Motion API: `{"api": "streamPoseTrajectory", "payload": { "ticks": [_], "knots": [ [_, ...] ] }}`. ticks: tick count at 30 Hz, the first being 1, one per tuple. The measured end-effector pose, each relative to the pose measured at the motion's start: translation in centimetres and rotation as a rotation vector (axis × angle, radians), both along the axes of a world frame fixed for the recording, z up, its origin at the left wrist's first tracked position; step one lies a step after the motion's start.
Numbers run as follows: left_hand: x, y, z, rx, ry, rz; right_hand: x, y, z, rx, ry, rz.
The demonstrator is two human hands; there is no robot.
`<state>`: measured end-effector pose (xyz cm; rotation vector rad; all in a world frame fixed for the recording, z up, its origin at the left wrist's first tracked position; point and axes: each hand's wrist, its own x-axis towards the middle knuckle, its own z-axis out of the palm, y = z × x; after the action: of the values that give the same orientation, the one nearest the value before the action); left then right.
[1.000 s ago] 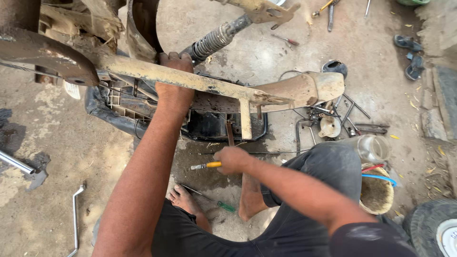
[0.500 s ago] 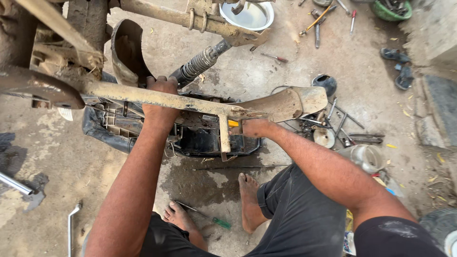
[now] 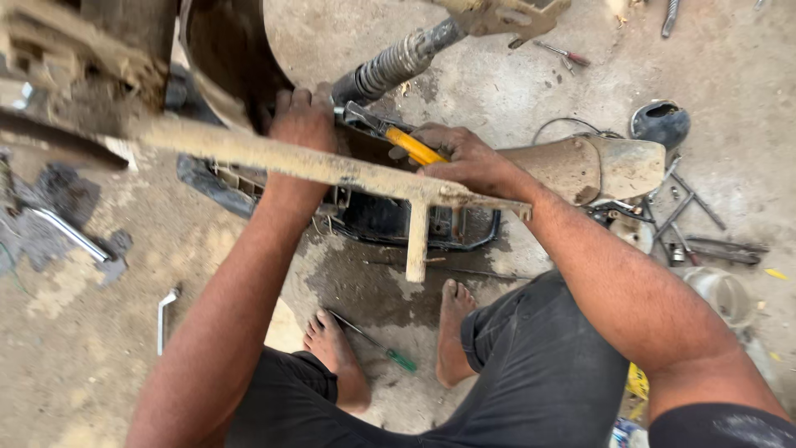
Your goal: The person sits on the ground beside a motorcycle frame and works on components under the body panel, using pliers and a screwdriver to loosen, adjust and manipulate parts and fasteners, handling small hardware pieces one at a time.
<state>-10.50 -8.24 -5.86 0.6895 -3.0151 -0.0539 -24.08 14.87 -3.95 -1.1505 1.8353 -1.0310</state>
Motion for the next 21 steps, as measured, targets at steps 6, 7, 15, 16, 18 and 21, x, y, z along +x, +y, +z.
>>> {"api": "streamPoseTrajectory", "payload": {
  "ticks": [6,7,15,16,18,21],
  "knots": [
    [0.5,0.6,0.5,-0.055,0.101,-0.003,-0.7,0.5,1.2,0.114,-0.071,-0.027],
    [0.5,0.6,0.2,-0.034,0.114,-0.003,-0.8,0.5,1.0,0.118,-0.084,-0.007],
    [-0.1,0.3,-0.4,0.009,-0.034,0.072,-1.3,-1.2,0.9,0.211,-0.172,0.0],
    [-0.2,0.3,-0.3,-0.003,-0.026,0.063,-1.5,-1.4,1.1,0.238,-0.147,0.002],
    [-0.2,0.3,-0.1,-0.026,-0.015,0.043,-1.9,-1.6,1.6,0.254,0.037,0.053],
    [-0.2,0.2,0.0,-0.012,0.005,0.04,-2.0,-1.4,1.7,0.154,0.353,0.093]
  ]
}}
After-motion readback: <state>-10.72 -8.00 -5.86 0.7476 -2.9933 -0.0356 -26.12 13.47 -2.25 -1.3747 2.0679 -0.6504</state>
